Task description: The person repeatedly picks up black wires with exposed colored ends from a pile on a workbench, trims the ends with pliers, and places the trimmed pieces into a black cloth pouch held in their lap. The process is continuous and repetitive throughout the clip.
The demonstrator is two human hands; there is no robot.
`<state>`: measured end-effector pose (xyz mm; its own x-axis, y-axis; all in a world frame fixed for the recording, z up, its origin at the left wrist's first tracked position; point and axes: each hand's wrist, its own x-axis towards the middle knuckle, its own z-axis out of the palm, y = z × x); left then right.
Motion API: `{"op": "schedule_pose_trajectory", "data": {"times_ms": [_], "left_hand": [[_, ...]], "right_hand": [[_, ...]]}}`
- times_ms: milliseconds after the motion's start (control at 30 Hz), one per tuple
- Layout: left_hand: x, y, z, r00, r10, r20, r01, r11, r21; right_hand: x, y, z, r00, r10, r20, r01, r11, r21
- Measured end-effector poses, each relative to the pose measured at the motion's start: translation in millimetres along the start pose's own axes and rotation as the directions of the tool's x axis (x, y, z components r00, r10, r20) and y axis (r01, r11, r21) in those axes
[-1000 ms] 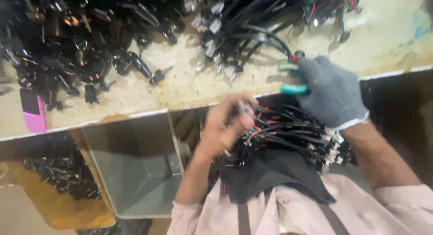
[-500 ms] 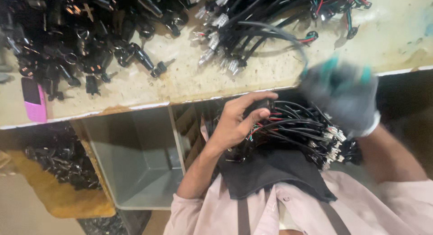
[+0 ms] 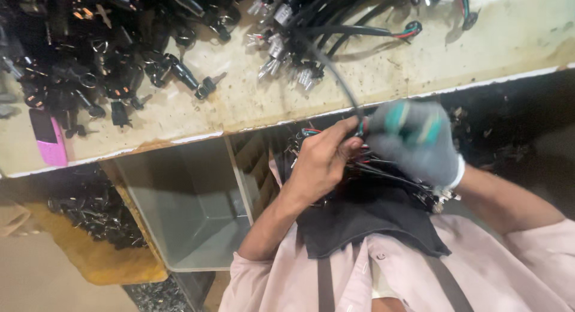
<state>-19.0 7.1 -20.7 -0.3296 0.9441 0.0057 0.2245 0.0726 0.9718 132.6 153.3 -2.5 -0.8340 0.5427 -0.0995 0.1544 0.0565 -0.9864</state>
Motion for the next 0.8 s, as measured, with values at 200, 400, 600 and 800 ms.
{"op": "schedule_pose_trajectory", "data": {"times_ms": [200, 400, 600, 800], "left_hand": [[-2, 12, 2, 0.999, -0.039, -0.013, 0.041, 0.991, 0.131], [-3, 9, -1, 0.979, -0.182, 0.087, 0.195, 0.966, -0.167], [-7, 8, -6, 0.996, -0.088, 0.031, 0.093, 0.963, -0.254], [-20, -11, 0, 0.999, 0.014, 0.040, 0.000, 0.937, -0.349]], "right_hand": [[-3, -8, 1, 0.995, 0.101, -0.016, -0.103, 0.982, -0.157], [4, 4, -8, 0.881, -0.312, 0.356, 0.446, 0.800, -0.401], [-2, -18, -5, 0.994, 0.005, -0.111, 0.005, 0.996, 0.089], [-21, -8, 14, 0.980, 0.093, -0.177, 0.047, 0.753, 0.656]]}}
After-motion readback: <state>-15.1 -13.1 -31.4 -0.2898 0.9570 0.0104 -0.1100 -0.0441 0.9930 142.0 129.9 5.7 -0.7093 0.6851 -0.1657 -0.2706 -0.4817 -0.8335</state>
